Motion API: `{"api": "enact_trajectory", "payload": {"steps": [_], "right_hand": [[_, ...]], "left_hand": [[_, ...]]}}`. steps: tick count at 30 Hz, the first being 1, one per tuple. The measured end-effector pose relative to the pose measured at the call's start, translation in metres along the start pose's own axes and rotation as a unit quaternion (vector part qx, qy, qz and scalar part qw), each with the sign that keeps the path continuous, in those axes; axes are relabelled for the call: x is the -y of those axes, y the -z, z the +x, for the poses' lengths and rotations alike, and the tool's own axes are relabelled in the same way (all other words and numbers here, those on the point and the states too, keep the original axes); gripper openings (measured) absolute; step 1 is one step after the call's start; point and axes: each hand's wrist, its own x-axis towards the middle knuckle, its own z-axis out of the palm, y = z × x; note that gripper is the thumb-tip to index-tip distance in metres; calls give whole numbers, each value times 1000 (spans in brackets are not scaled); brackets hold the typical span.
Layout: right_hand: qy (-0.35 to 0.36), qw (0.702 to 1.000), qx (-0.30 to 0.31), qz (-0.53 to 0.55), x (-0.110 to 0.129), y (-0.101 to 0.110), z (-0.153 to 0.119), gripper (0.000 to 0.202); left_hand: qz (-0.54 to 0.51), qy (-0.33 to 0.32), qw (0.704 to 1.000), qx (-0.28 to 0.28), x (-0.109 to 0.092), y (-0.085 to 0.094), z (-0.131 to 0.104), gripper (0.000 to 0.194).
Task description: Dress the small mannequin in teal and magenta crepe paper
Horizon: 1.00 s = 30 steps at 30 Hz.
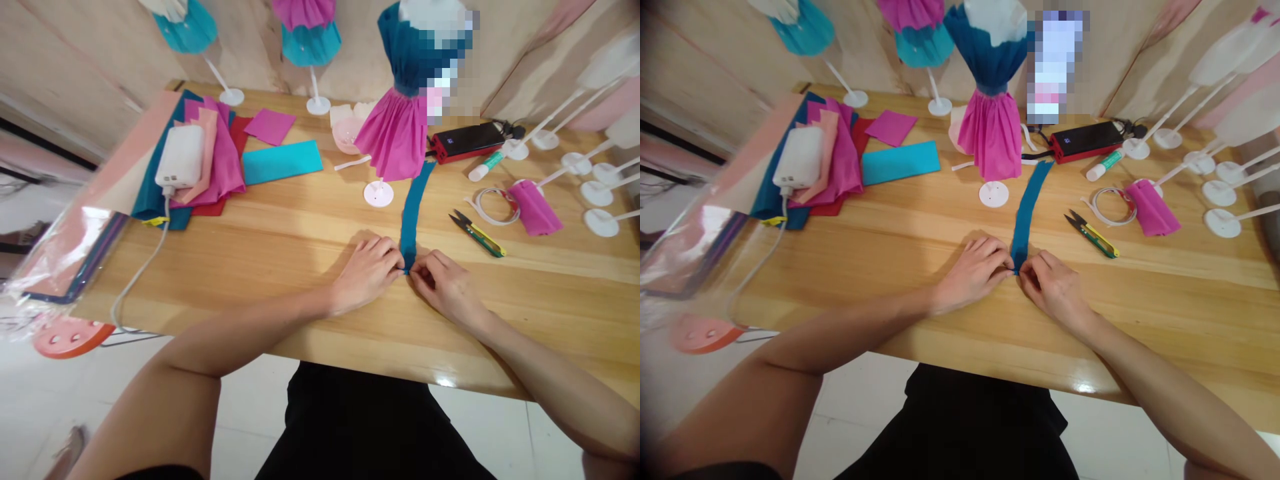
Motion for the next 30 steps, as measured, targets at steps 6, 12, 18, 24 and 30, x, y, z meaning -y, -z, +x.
{"api": "enact_trajectory", "payload": {"steps": [6,12,18,24,30], "right_hand": [[10,1000,-7,-19,2,3,0,10],[17,1000,-2,-18,2,3,0,10],[11,1000,0,-7,3,3,-1,10],[11,1000,-11,0,3,3,-1,9],[6,1000,-7,-9,5,4,-1,20]], "left_hand": [[4,-8,1000,12,-1,2,0,16],[25,-26,999,23,-2,0,1,21],[4,-16,1000,11,-2,1,0,16],[-7,-20,1000,15,1,-1,1,19],[-14,-18,1000,13,2,-3,2,22]]}}
